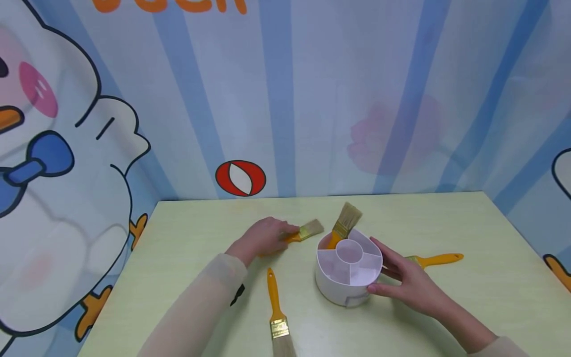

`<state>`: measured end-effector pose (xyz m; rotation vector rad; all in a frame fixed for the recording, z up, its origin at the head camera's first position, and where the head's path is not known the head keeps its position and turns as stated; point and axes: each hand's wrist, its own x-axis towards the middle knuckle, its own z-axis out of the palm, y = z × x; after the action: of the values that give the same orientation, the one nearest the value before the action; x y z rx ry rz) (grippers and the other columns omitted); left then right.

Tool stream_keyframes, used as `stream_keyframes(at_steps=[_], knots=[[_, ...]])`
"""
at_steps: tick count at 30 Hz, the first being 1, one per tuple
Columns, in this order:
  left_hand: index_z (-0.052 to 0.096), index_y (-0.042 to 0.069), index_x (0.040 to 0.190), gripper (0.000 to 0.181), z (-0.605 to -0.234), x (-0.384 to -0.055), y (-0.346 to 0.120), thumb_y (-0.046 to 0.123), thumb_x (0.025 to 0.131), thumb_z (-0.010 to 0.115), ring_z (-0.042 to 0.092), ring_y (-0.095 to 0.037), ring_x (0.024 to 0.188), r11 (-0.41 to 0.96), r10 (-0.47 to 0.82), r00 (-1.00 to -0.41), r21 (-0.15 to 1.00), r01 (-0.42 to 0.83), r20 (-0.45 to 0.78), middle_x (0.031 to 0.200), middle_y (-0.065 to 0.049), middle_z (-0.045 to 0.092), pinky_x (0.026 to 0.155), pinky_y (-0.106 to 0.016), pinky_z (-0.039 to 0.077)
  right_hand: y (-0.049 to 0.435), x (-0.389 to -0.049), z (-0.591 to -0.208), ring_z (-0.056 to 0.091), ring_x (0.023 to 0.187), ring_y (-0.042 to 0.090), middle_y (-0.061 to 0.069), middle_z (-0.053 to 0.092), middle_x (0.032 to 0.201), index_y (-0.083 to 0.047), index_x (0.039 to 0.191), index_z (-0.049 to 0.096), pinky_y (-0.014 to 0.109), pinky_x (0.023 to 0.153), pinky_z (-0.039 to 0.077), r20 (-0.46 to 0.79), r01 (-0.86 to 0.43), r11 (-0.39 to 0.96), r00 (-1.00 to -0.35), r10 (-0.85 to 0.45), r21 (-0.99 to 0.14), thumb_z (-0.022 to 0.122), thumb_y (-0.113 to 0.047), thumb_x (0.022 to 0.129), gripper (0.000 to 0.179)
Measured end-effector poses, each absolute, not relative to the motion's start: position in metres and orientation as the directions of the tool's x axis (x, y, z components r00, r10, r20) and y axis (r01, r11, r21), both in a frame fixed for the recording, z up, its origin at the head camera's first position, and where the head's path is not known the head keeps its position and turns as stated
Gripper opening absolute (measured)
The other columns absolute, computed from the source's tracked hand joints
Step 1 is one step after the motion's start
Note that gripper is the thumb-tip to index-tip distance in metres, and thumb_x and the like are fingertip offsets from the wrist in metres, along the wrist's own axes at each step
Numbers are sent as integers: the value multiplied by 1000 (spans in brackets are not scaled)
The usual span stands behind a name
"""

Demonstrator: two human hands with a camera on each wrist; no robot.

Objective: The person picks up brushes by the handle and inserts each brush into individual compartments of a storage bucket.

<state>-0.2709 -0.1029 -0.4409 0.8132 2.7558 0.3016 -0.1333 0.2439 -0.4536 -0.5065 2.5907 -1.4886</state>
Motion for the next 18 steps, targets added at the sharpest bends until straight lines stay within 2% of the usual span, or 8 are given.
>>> stream_keyframes(at_steps=[5,7,11,14,18], knots=[[68,20,147,52,-441,-269,-103,18,97,82,60,-27,130,827,472,-863,429,363,-180,140,-1,71,117,-45,48,244,-133,-453,55,140,48,25,41,166,-4,168,31,42,105,55,72,-232,463,-938,-338,-855,87,-26,92,96],[71,18,143,49,-442,-267,-102,17,95,83,61,-26,125,824,454,-872,457,335,-181,135,-2,73,115,-44,50,245,-133,-453,55,140,48,25,41,166,-4,168,31,41,105,56,75,-235,464,-938,-337,-854,86,-26,93,96],[75,17,138,44,-445,-266,-102,18,95,84,61,-24,116,840,454,-877,406,361,-160,128,-1,76,110,-42,53,245,-133,-453,55,140,48,25,41,166,-4,168,31,40,105,56,78,-237,456,-937,-340,-857,86,-25,93,95],[76,18,136,42,-447,-266,-103,19,96,84,62,-24,113,851,459,-878,352,390,-136,125,0,77,108,-41,54,244,-133,-453,55,140,49,25,40,166,-4,168,31,40,106,55,77,-235,446,-936,-345,-864,86,-24,93,95],[76,17,135,40,-448,-267,-104,18,96,83,65,-24,112,843,478,-871,335,421,-109,124,0,78,107,-41,55,244,-133,-454,55,141,49,25,40,167,-4,167,31,42,106,55,74,-231,444,-936,-343,-866,87,-24,92,95]])
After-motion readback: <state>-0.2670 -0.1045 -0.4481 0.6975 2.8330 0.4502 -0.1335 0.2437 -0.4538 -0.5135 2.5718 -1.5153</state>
